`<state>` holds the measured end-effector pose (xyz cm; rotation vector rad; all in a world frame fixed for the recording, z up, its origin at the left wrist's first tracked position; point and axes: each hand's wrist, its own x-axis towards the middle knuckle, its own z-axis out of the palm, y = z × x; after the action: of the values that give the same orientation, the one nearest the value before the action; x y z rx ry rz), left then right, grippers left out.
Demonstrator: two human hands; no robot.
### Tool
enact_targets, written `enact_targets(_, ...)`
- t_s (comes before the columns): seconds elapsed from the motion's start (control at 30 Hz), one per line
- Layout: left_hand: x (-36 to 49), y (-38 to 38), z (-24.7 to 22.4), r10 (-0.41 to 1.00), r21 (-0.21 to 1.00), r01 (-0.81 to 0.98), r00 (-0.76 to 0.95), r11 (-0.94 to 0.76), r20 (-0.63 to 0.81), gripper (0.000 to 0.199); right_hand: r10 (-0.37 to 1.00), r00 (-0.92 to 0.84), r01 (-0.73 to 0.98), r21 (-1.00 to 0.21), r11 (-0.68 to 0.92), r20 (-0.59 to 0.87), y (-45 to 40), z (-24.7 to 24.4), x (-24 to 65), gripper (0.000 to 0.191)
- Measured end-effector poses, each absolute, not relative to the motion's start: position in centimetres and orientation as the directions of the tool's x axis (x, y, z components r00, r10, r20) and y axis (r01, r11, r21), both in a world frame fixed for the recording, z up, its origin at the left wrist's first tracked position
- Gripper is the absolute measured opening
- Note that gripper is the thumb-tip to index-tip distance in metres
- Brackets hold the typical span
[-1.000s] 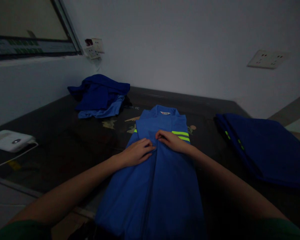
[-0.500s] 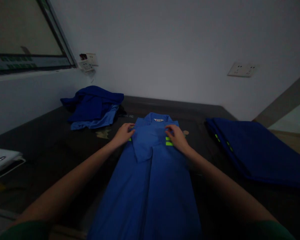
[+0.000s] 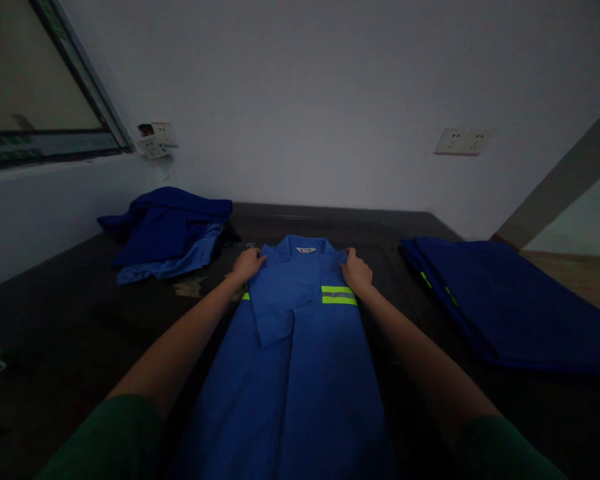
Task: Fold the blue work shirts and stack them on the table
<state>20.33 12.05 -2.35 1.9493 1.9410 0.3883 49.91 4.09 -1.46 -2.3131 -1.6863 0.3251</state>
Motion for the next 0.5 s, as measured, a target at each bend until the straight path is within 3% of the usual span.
enact_targets(0.17, 21.2, 11.5, -2.7, 1.000, 0.364, 0.931, 0.019, -0.025, 0.022, 0.028, 0.976, 0.215, 0.926, -0.325, -0.192, 0.037, 4.2, -1.9, 50.5, 0.040)
enact_targets(0.5, 23.2, 17.0, -1.9, 0.987, 0.406, 0.913, -0.097, 0.038, 0.127, 0.030, 0.979, 0.145, 0.969, -0.223, -0.111, 0.142, 11.7, -0.7, 51.3, 0.036)
